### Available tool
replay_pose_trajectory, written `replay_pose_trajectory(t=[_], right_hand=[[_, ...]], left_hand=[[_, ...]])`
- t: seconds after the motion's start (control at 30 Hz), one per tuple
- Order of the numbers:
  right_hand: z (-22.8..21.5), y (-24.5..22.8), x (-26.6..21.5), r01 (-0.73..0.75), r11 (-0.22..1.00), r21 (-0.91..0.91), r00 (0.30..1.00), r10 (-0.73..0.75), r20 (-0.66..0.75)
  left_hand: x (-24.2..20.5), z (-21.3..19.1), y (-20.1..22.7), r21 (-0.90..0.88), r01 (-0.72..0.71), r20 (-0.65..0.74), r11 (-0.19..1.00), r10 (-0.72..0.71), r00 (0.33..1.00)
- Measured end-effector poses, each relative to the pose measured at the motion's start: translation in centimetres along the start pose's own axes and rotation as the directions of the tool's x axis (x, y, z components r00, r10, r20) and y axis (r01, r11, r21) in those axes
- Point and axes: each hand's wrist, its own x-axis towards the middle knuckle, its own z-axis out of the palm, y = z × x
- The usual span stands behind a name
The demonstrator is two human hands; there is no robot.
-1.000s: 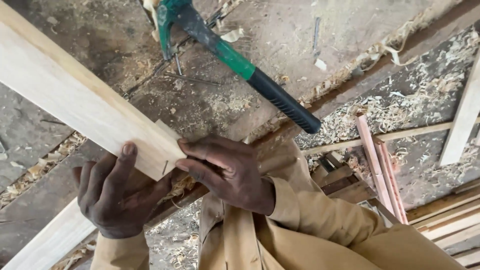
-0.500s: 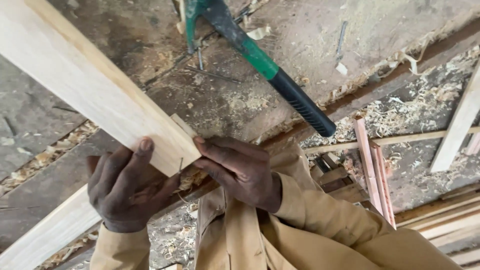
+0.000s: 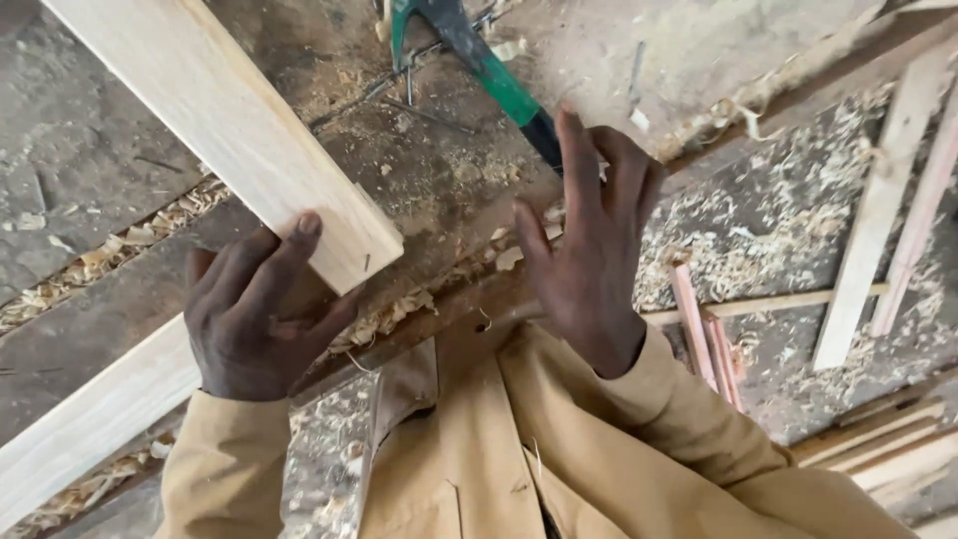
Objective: Assembling a wooden frame by aligning wood pieces and hammering nails into the joints.
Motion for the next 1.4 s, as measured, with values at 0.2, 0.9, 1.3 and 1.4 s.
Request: replay_pose_trajectory(t=[0.2, 0.9, 1.3, 1.4], right_hand=[[-1.9, 0.0, 0.4, -0.042, 0.994, 0.104, 0.978, 0.020, 0.209], [-4.5, -4.7, -13.4, -0.269, 0.553, 0.789, 0.954, 0.265, 0.140], [-2.0, -3.5, -10.5, 0.232, 0.827, 0.513, 0.930, -0.343, 0.133], [-5.5, -6.8, -10.5, 0.312, 0.792, 0.525, 0.941, -0.333, -0.058]], left_hand=[[0.0, -0.2, 0.0, 0.025, -0.068, -0.031, 0.997, 0.068, 0.997], [-0.6, -0.8, 0.0, 0.018, -0.101, -0.043, 0.995, 0.102, 0.994], [-0.7, 0.1, -0.5, -0.058, -0.105, -0.162, 0.993, 0.094, 0.982], [-0.8, -1.1, 0.3, -0.097, -0.116, -0.147, 0.988, 0.101, 0.984]])
